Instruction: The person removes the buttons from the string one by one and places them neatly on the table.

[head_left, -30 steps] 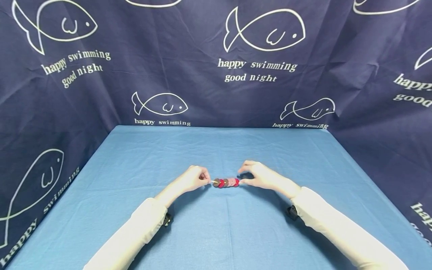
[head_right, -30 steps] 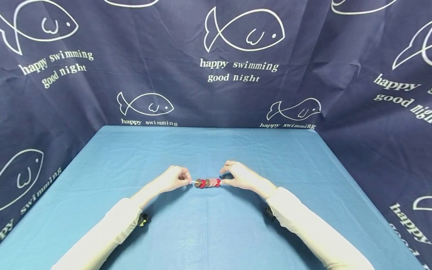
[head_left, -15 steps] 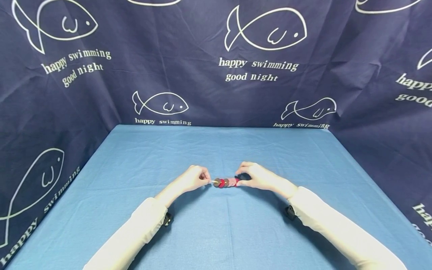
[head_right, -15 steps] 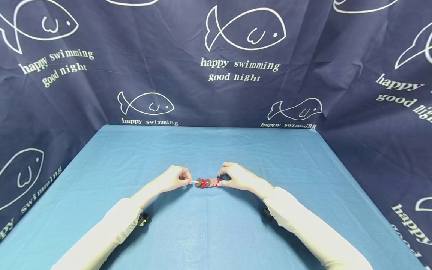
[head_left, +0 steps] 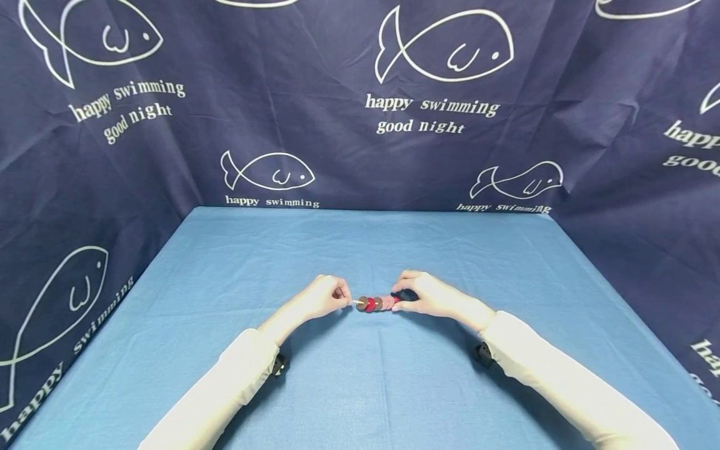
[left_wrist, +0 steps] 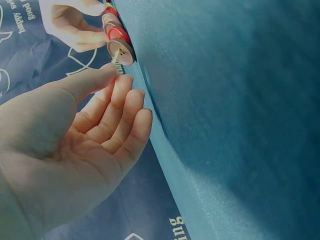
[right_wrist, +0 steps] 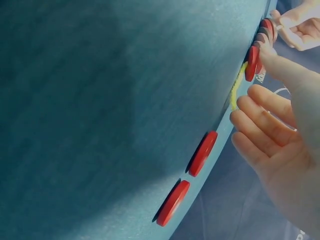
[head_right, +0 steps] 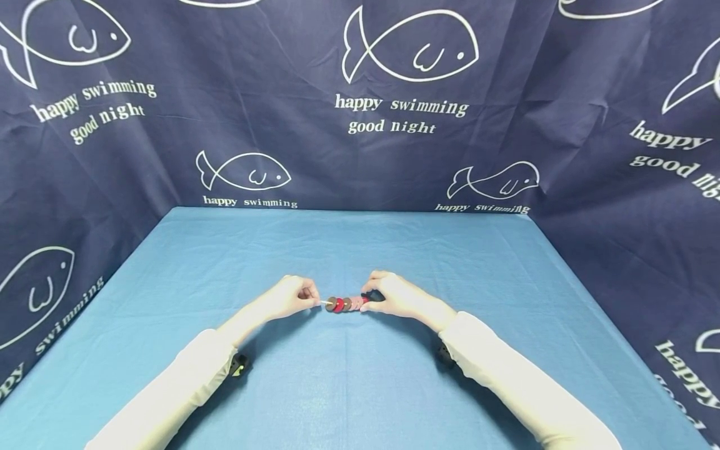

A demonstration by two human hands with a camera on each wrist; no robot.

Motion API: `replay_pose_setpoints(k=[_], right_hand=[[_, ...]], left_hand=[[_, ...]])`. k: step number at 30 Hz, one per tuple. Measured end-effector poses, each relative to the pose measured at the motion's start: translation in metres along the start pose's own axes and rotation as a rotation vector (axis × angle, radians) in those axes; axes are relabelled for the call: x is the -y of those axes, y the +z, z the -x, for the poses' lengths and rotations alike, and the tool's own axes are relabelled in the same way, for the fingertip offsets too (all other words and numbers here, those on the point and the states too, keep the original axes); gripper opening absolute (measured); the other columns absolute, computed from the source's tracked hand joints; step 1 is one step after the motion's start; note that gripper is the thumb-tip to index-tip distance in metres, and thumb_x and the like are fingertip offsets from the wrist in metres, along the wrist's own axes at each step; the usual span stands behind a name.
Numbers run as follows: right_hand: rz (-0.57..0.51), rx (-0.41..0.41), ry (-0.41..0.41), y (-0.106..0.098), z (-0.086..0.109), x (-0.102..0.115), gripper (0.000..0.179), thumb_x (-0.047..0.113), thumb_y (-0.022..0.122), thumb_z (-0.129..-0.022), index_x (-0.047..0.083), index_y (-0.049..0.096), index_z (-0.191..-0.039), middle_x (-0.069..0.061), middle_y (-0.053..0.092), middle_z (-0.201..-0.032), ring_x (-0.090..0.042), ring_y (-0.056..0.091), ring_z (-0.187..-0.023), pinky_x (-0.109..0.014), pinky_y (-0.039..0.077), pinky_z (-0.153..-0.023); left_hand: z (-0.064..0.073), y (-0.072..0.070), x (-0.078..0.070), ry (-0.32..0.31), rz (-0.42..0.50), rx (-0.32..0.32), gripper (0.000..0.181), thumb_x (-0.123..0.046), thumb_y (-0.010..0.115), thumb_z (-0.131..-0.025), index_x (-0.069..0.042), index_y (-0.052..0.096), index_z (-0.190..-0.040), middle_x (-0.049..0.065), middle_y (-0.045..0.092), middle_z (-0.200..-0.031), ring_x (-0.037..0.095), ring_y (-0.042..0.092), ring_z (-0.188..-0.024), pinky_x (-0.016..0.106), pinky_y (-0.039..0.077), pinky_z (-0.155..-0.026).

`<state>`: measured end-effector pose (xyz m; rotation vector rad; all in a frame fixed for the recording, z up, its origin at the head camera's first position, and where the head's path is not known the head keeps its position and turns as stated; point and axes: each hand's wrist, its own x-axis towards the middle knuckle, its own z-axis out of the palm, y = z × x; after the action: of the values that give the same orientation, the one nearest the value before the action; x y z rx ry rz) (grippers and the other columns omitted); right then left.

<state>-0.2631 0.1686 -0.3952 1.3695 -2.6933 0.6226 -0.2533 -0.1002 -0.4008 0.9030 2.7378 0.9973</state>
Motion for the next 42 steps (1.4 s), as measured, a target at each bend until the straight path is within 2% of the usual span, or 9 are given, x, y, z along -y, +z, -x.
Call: replay_pose_setpoints(k=[6, 17, 23, 33, 37, 42], right_hand=[[-0.005, 0.004, -0.011, 0.0007, -0.0008, 0.0015, 0.031, 0.026, 0.076, -0.077, 0.005, 0.069, -0.098, -0.006, 0.061, -0.090, -0.019, 0.058, -0.083, -0.033, 0.048, -0.077], [0.039, 0.026, 0.000, 0.0038, -0.0013, 0.0035, 0.031, 0.029, 0.074, -0.079, 0.006, 0.068, -0.098, -0.005, 0.059, -0.091, -0.017, 0.056, -0.084, -0.033, 0.048, -0.078], [0.041, 0.009, -0.023, 0.0045, -0.0035, 0.0049, 0.026, 0.024, 0.074, -0.079, 0.005, 0.068, -0.095, -0.006, 0.058, -0.091, -0.017, 0.055, -0.083, -0.032, 0.048, -0.077], [0.025, 0.025, -0.023, 0.0058, -0.0026, 0.0023, 0.020, 0.018, 0.071, -0.082, 0.006, 0.068, -0.097, -0.005, 0.058, -0.092, -0.016, 0.054, -0.083, -0.031, 0.047, -0.076], [0.020, 0.007, -0.054, 0.0059, -0.0020, 0.0001, 0.019, 0.014, 0.070, -0.082, 0.004, 0.068, -0.098, -0.006, 0.057, -0.090, -0.016, 0.053, -0.081, -0.030, 0.046, -0.074], [0.042, -0.054, -0.138, 0.0072, -0.0024, -0.0022, 0.021, 0.010, 0.069, -0.080, -0.001, 0.068, -0.098, -0.006, 0.056, -0.085, -0.015, 0.051, -0.077, -0.026, 0.045, -0.069]], left_hand=[[-0.0001, 0.0006, 0.0005, -0.009, 0.006, 0.003, 0.008, -0.008, 0.065, -0.085, -0.007, 0.066, -0.077, 0.000, 0.064, -0.067, 0.002, 0.053, -0.054, 0.017, 0.046, -0.054], [0.0033, -0.0011, 0.0019, -0.026, 0.027, 0.020, 0.008, -0.008, 0.064, -0.086, -0.006, 0.067, -0.079, 0.001, 0.065, -0.068, 0.005, 0.056, -0.055, 0.018, 0.046, -0.054], [0.0032, -0.0031, 0.0012, -0.034, 0.021, 0.017, 0.008, -0.008, 0.064, -0.085, -0.006, 0.067, -0.078, 0.001, 0.065, -0.068, 0.004, 0.054, -0.055, 0.018, 0.046, -0.055], [0.0009, -0.0012, 0.0013, -0.039, 0.014, 0.016, 0.007, -0.007, 0.065, -0.084, -0.006, 0.067, -0.077, 0.001, 0.065, -0.067, 0.003, 0.053, -0.053, 0.017, 0.046, -0.055], [-0.0003, -0.0006, 0.0017, -0.034, 0.007, 0.011, 0.008, -0.008, 0.065, -0.084, -0.007, 0.067, -0.077, 0.000, 0.066, -0.067, 0.003, 0.053, -0.053, 0.017, 0.046, -0.055], [-0.0012, -0.0002, 0.0020, -0.026, 0.001, 0.005, 0.008, -0.009, 0.065, -0.085, -0.007, 0.067, -0.077, 0.000, 0.066, -0.066, 0.002, 0.053, -0.053, 0.018, 0.046, -0.055]])
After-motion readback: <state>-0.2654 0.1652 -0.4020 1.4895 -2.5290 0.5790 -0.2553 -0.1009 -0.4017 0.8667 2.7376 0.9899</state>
